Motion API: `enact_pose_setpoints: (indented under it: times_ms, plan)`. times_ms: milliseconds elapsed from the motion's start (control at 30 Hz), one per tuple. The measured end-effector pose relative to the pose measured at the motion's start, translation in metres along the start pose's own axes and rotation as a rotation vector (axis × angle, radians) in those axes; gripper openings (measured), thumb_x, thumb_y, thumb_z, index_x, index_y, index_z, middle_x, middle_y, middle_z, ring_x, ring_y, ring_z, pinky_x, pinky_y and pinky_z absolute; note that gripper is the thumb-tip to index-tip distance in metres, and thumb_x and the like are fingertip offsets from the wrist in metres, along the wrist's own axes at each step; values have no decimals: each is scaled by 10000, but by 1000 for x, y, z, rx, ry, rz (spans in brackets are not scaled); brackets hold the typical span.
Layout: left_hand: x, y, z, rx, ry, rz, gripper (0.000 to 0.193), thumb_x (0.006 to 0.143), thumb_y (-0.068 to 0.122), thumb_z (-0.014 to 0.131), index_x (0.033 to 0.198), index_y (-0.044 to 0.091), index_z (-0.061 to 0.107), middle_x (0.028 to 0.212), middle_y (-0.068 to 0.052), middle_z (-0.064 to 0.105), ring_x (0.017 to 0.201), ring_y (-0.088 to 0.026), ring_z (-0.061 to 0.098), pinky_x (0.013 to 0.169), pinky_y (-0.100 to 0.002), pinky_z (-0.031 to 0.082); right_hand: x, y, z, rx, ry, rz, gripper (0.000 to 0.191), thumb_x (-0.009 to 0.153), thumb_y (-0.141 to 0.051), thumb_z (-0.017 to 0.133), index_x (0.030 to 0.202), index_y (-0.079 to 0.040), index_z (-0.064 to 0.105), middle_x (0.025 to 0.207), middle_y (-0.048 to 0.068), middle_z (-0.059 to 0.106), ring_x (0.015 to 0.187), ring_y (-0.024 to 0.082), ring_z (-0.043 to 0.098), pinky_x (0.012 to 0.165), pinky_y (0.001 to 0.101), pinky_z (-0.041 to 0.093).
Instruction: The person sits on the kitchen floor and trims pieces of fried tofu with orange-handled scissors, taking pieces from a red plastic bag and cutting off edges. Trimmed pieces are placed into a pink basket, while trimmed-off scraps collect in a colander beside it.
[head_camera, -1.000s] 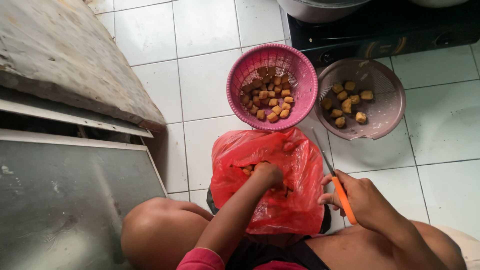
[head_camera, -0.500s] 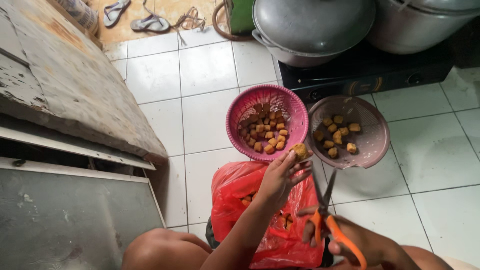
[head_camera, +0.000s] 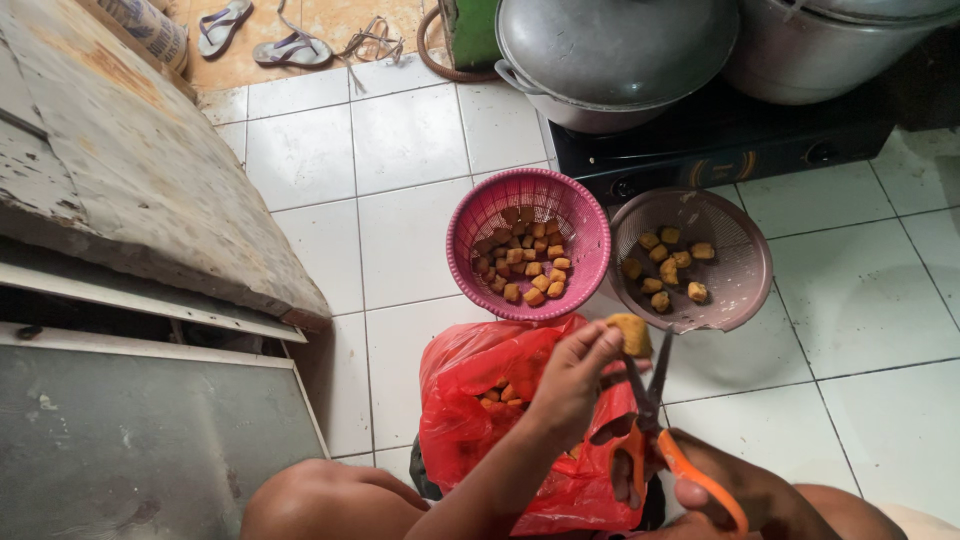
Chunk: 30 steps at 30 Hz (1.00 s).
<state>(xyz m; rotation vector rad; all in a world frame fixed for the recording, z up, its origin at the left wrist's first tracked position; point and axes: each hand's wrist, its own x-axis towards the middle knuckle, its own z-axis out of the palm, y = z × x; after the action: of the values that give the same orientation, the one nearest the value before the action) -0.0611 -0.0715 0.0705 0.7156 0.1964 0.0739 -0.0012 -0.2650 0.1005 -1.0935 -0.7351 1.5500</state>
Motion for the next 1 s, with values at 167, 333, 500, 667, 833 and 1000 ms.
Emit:
enact_pose_setpoints:
  times_ms: [167,333,500,667,833,1000]
  plan:
    - [-7,-19,-2,50,-36,19,242,1101,185,598,1250,-4,631,1132,-50,678,1038,-135,628,882,-299,444,4,11,-3,-119,319,72,623,804,-407,758,1241,17,628,735,75,701,595,145,634,544,308,519]
    - [0,-22,-20,205,-91,79,264,1087,178,593,1251,-23,641,1152,-33,689,1087,-93,627,994,-269,502,10,15,-3,-189,556,289,403,826,-154,788,1207,-65,688,634,36,664,491,122,607,460,286,504]
    - [11,-21,-30,177,-100,23,314,1070,212,579,1284,-13,623,1190,-36,695,1128,-111,651,1055,-287,510,14,21,-5,-103,721,213,347,824,-130,729,1154,-32,692,685,57,702,501,133,619,450,293,482]
    - [37,-3,-78,740,362,489,536,1010,232,670,1396,-98,499,1289,-229,557,1150,-307,567,1010,-440,458,-2,25,-13,126,721,-89,321,898,-117,680,1157,67,632,695,101,652,563,139,626,466,281,491]
    - [28,-12,-179,1319,92,-181,355,991,288,573,1177,-4,649,1079,-180,755,1043,-318,729,924,-420,551,-10,25,-10,87,734,-111,322,917,-119,665,1164,82,618,678,103,628,575,145,620,474,288,495]
    - [-17,-91,-209,2079,201,-95,487,864,327,663,1210,-10,726,1342,-255,632,1154,-352,617,913,-416,510,-8,22,-4,83,727,-107,323,911,-112,675,1164,81,625,693,97,622,586,139,616,475,290,494]
